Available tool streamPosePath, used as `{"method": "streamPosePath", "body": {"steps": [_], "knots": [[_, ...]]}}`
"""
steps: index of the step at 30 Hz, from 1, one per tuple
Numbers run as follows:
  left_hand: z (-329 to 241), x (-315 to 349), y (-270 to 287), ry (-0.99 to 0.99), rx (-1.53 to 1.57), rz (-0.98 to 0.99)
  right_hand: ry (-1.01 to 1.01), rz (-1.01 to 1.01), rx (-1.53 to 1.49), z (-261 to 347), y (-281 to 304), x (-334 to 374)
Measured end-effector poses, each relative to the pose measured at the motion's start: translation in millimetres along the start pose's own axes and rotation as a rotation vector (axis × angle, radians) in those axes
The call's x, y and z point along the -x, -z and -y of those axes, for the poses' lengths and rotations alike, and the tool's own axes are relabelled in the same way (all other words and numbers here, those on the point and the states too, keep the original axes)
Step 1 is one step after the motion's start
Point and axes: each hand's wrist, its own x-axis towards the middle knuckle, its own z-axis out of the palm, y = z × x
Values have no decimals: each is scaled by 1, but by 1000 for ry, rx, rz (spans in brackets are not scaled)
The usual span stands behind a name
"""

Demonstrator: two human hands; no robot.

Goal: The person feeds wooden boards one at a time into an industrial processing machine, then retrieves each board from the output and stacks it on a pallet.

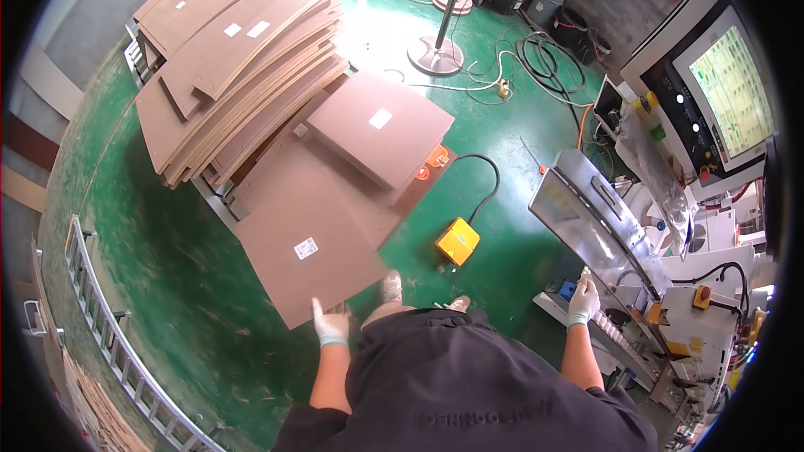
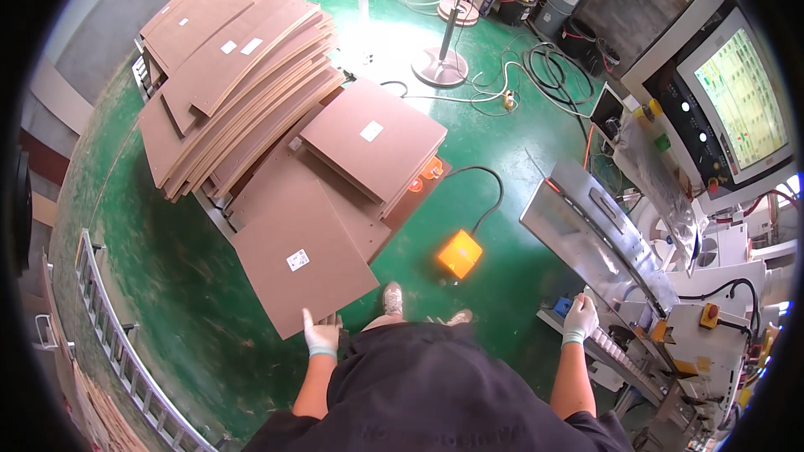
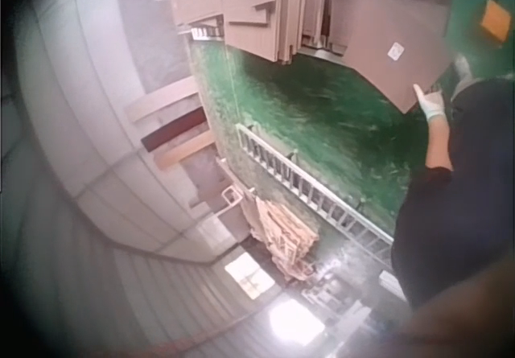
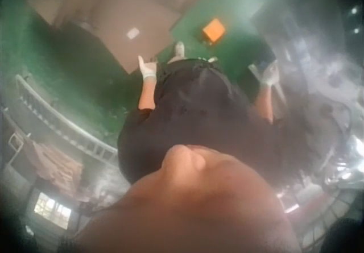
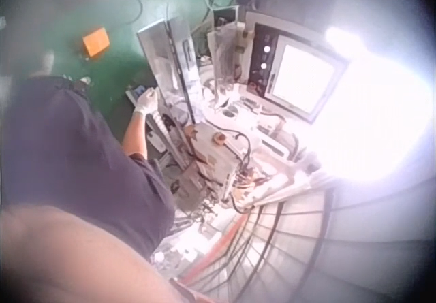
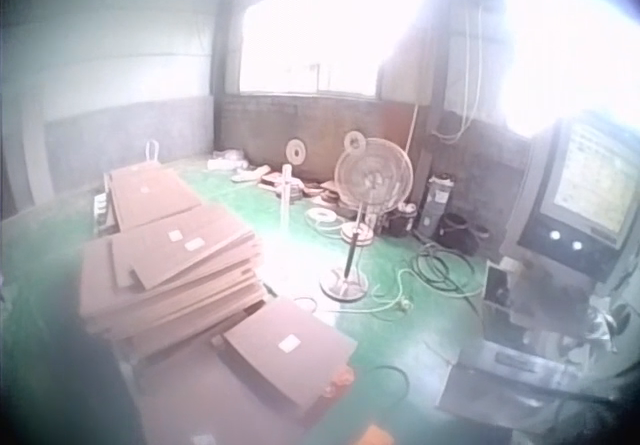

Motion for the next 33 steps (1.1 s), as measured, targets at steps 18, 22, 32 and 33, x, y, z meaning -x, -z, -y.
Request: {"method": "streamPosePath", "body": {"steps": [18,22,32,33], "knots": [[-192,168,-152,-576,-728,561,160,120,-752,69,-1,21],[-137,161,-250,-315,-788,689,225,690,-1214,153,1,55],[229,150,-338,357,-1350,1149,-307,412,-1471,7,27,108],[260,163,-327,272,-1439,1217,-401,338,-1591,-14,35,123]]}}
